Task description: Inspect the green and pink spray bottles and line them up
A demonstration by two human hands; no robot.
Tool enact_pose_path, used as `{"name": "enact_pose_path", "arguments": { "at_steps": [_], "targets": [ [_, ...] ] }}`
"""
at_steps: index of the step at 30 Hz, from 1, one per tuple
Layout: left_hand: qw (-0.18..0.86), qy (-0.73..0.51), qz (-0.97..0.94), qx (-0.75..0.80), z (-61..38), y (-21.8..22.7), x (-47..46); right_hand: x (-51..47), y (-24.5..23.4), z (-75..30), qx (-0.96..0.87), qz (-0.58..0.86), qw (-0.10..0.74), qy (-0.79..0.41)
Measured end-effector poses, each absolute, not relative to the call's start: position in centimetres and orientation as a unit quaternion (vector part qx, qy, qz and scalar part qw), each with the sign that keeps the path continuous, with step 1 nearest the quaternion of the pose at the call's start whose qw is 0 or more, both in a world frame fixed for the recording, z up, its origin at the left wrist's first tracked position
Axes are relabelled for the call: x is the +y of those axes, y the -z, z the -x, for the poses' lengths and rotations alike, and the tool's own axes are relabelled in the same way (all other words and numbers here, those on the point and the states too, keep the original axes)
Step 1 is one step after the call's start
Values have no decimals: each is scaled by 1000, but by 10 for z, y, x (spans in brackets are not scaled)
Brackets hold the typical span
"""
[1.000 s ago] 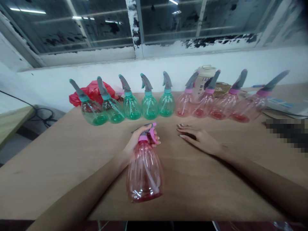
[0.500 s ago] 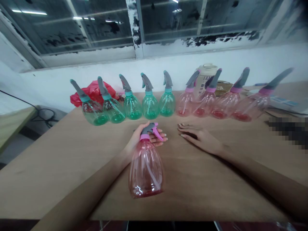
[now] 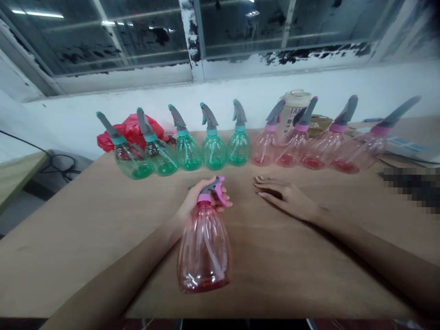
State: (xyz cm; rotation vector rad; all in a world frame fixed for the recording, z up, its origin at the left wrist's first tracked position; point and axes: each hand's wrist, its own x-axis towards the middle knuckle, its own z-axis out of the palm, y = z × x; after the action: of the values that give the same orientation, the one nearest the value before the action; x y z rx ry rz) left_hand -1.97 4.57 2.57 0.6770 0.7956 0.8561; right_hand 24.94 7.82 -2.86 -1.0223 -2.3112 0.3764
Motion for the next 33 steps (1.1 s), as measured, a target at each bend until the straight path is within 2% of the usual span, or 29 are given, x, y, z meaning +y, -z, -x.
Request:
{"name": "enact_pose_path", "arguments": {
  "at_steps": [9,26,33],
  "targets": [
    [797,-368,-318,357,23,-21,51,76,26,-248,-865,387,284,-143],
    [812,-408,-257,329,21,-19,51,76,27,-249,-866,388,283,-139],
    [749,-445,-326,367,17,-30,39,76,28,-249,-866,386,284,-140]
  ]
}}
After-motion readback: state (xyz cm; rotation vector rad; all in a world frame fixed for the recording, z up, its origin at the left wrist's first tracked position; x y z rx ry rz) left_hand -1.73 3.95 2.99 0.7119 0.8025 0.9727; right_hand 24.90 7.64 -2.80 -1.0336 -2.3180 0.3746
